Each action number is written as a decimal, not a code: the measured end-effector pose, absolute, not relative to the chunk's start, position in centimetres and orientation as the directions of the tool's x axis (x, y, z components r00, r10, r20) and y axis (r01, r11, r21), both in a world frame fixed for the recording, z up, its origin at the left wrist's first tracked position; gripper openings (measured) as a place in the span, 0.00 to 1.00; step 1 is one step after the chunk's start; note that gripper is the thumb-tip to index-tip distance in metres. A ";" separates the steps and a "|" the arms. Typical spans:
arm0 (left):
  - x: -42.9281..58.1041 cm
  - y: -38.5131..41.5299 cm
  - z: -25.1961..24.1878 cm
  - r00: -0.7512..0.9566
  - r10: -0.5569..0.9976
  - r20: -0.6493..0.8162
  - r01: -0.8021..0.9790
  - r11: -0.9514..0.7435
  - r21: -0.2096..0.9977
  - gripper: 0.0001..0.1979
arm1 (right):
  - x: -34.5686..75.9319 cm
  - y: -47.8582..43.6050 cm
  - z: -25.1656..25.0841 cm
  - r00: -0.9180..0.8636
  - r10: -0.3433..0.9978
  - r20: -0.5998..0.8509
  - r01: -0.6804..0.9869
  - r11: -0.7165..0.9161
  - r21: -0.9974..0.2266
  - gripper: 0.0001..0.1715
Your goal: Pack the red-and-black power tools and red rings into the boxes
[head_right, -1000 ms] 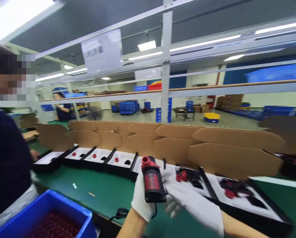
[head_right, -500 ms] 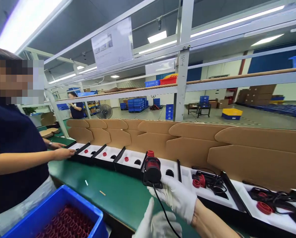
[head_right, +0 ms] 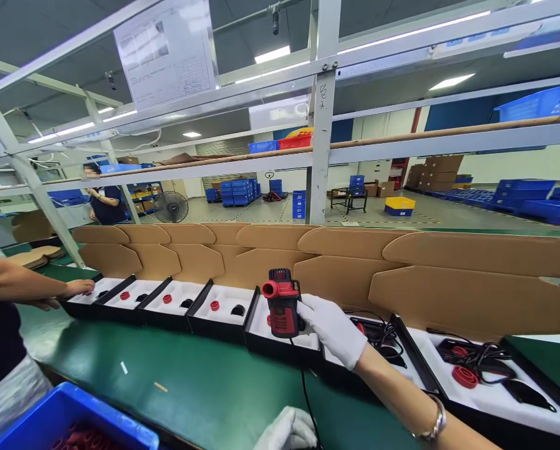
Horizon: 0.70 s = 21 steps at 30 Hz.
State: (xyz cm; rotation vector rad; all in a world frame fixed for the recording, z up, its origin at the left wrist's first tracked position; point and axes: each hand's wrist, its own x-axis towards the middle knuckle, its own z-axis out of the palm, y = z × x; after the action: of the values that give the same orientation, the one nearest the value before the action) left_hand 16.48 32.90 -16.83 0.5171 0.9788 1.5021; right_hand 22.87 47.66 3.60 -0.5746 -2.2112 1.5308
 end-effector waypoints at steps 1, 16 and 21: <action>16.7 33.6 -16.9 -0.179 0.959 -0.219 -0.608 0.067 0.791 0.30 | 22.7 48.1 3.4 -0.835 0.544 0.082 0.110 0.312 -0.944 0.34; 13.3 38.5 -11.9 -0.419 0.832 -0.362 -0.322 0.237 0.917 0.36 | 11.9 61.2 -3.2 -0.892 0.428 -0.146 0.443 0.892 -0.089 0.08; 8.8 36.5 -7.0 -0.536 0.824 -0.182 0.138 0.299 0.944 0.23 | 12.7 60.2 -2.8 -0.915 0.381 -0.133 0.396 0.912 -0.111 0.17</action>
State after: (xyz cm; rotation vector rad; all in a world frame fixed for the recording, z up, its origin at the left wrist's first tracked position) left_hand 8.82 36.52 -7.03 0.8580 1.8812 1.2717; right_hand 12.70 60.19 -2.75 -0.6473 -3.1779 0.2212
